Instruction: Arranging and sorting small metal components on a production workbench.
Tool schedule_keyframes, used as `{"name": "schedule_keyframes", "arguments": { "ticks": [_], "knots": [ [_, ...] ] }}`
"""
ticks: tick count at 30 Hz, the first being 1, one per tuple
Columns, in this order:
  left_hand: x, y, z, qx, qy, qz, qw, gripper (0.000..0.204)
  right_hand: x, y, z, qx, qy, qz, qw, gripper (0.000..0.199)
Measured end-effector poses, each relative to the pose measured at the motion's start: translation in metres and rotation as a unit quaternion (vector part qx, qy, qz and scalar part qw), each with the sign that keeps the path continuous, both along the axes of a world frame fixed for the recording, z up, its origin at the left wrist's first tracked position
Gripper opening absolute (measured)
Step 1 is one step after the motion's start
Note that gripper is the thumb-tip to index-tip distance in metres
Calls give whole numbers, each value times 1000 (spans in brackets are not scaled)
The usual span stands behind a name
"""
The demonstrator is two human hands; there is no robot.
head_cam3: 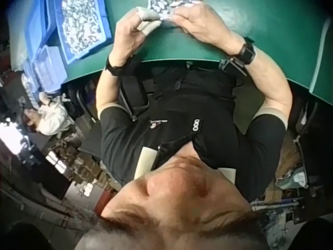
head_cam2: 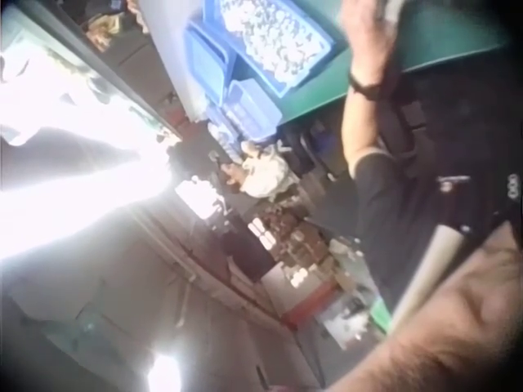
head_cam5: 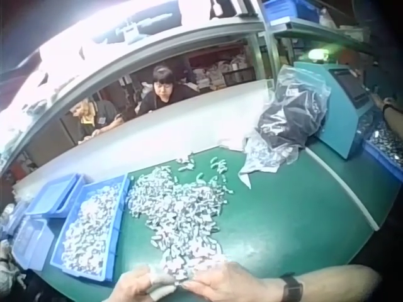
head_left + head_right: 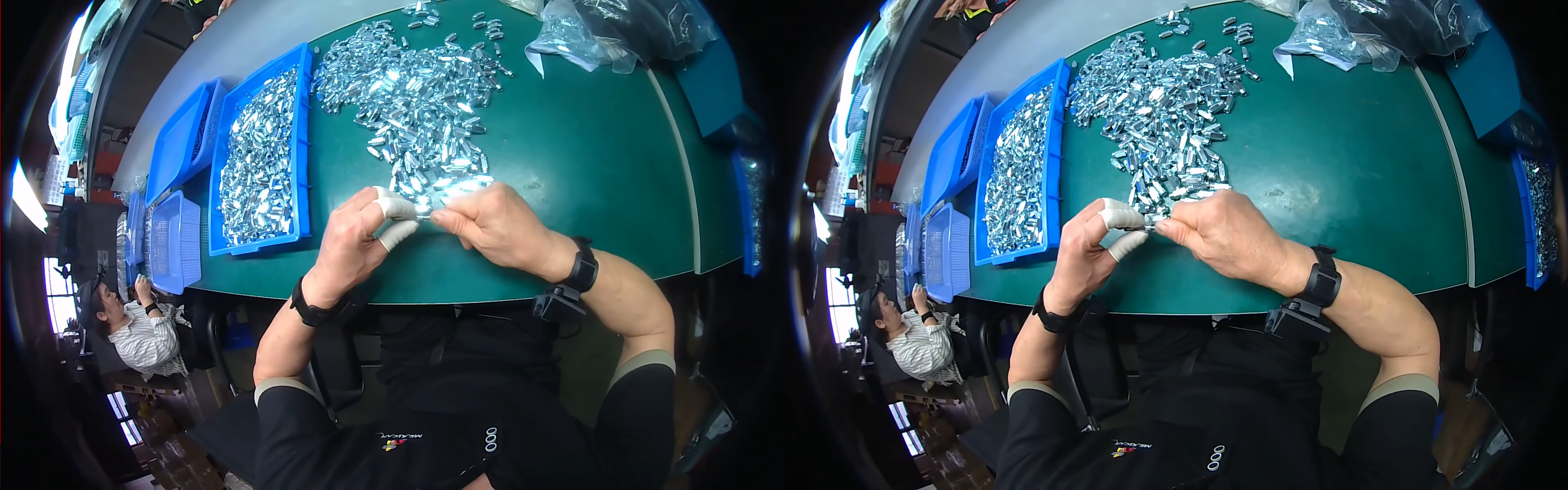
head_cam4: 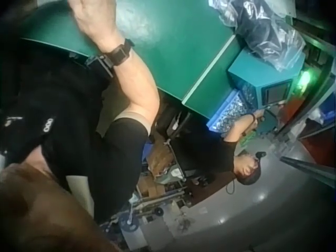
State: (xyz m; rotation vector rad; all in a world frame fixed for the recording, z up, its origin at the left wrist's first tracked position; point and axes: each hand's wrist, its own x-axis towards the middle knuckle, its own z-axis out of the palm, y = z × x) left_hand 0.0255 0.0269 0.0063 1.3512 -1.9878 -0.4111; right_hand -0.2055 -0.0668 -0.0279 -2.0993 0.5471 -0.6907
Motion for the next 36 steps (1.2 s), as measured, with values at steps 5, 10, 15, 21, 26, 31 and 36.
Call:
{"name": "schedule_keyframes", "arguments": {
  "ticks": [5,10,15,21,26,31,36],
  "knots": [
    [-4,5,3,-1,-9,2,1000,20,2,6,3,33,8,15,999,35],
    [10,17,15,-6,-66,38,997,20,0,4,5,90,-31,8,995,37],
    [86,27,26,-48,-149,236,959,23,-5,-7,17,139,-61,-25,988,38],
    [53,0,17,-82,-197,150,965,28,-4,-5,13,135,-59,-17,989,37],
    [26,-11,3,33,-192,60,979,29,-5,-9,11,135,-45,-30,989,37],
    [30,-6,8,74,-237,93,964,28,-5,-7,15,128,-47,-26,990,37],
    [31,-10,3,42,-216,29,975,24,-1,-4,4,73,-47,-26,996,36]
  ]
}}
